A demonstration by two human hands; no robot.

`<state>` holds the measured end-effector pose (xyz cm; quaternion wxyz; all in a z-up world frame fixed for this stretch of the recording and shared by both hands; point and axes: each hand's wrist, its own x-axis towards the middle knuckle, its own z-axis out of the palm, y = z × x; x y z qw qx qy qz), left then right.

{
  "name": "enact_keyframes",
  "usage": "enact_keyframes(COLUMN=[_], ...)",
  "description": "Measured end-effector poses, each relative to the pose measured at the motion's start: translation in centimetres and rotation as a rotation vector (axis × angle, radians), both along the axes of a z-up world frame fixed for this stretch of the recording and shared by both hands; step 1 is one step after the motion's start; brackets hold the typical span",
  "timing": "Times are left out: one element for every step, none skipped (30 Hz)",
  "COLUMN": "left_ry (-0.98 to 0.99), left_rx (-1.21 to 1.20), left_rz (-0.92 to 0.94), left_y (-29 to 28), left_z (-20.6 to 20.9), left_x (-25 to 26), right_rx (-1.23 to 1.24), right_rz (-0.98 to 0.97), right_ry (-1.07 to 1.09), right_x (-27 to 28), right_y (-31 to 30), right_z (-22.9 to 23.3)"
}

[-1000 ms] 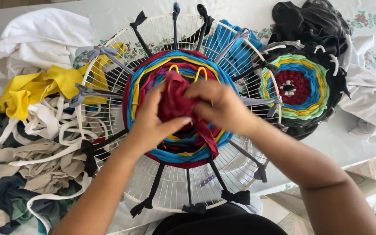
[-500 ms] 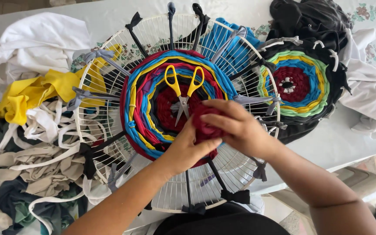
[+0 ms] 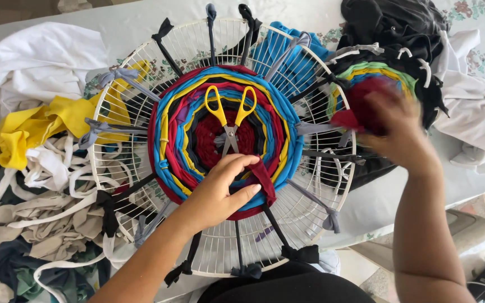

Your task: Weaving a circular rug using strips of recycled fabric on a metal fan guard frame.

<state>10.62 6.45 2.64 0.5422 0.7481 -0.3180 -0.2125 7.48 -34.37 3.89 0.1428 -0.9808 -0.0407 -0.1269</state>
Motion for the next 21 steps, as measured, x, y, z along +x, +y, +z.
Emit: enact_keyframes(left_ry=[0.000, 0.004, 0.007, 0.005, -0.015, -0.031, -0.029, -0.045, -0.061, -0.059, -0.074, -0.092, -0.093, -0.114, -0.135, -0.132, -0.135, -0.141, -0.141, -0.148, -0.156], left_rx=[0.000, 0.040, 0.080, 0.078, 0.115, 0.156, 0.156, 0.187, 0.218, 0.220, 0.221, 0.218, 0.216, 0.197, 0.178, 0.176, 0.175, 0.172, 0.169, 0.174, 0.180], left_rz=[-0.003, -0.020, -0.037, -0.038, -0.053, -0.067, -0.066, -0.083, -0.100, -0.099, -0.103, -0.110, -0.113, -0.103, -0.094, -0.094, -0.085, -0.081, -0.086, -0.083, -0.080], left_y=[-0.1, -0.2, -0.3, -0.5, -0.7, -0.7, -0.8, -0.7, -0.7, -0.6, -0.4, -0.4, -0.3, -0.3, -0.4, -0.3, -0.3, -0.4, -0.5, -0.6, -0.7], left_z=[0.2, 0.4, 0.6, 0.4, 0.2, 0.0, 0.0, 0.0, 0.0, -0.2, -0.4, -0.6, -0.8, -1.0, -1.1, -1.0, -0.9, -0.8, -0.8, -0.8, -0.8], left_x=[-0.1, -0.1, -0.2, -0.2, -0.3, -0.4, -0.5, -0.6, -0.7, -0.9, -1.1, -1.1, -1.2, -1.3, -1.3, -1.4, -1.6, -1.5, -1.6, -1.5, -1.5], right_rx=[0.000, -0.075, -0.149, -0.152, -0.094, -0.034, -0.034, -0.035, -0.036, -0.033, 0.350, 0.729, 0.728, 1.020, 1.308, 1.307, 1.275, 1.241, 1.237, 1.080, 0.921], right_rz=[-0.003, 0.001, 0.004, 0.003, -0.022, -0.045, -0.045, 0.028, 0.101, 0.103, -0.049, -0.206, -0.209, -0.134, -0.051, -0.053, -0.004, 0.042, 0.039, -0.013, -0.064], right_ry=[0.000, 0.090, 0.181, 0.180, 0.098, 0.020, 0.022, -0.043, -0.108, -0.107, -0.123, -0.140, -0.142, -0.265, -0.388, -0.385, -0.393, -0.405, -0.408, -0.357, -0.306], right_x=[0.5, 0.9, 1.2, 1.1, 1.0, 0.9, 0.9, 0.9, 0.9, 1.0, 1.1, 1.1, 1.1, 1.4, 1.7, 1.5, 1.3, 1.1, 0.8, 0.5, 0.2], right_y=[0.3, 0.6, 0.8, 0.7, 0.7, 0.8, 0.0, -0.7, -1.4, -4.1, -6.8, -9.6, -8.9, -8.3, -7.7, -7.7, -7.7, -7.8, -8.2, -8.6, -9.0], right_z=[-1.3, -2.5, -3.7, -3.9, -4.1, -4.4, -4.5, -4.6, -4.8, -5.6, -6.4, -7.0, -4.6, -2.1, 0.4, 1.5, 2.6, 3.8, 3.7, 3.5, 3.4])
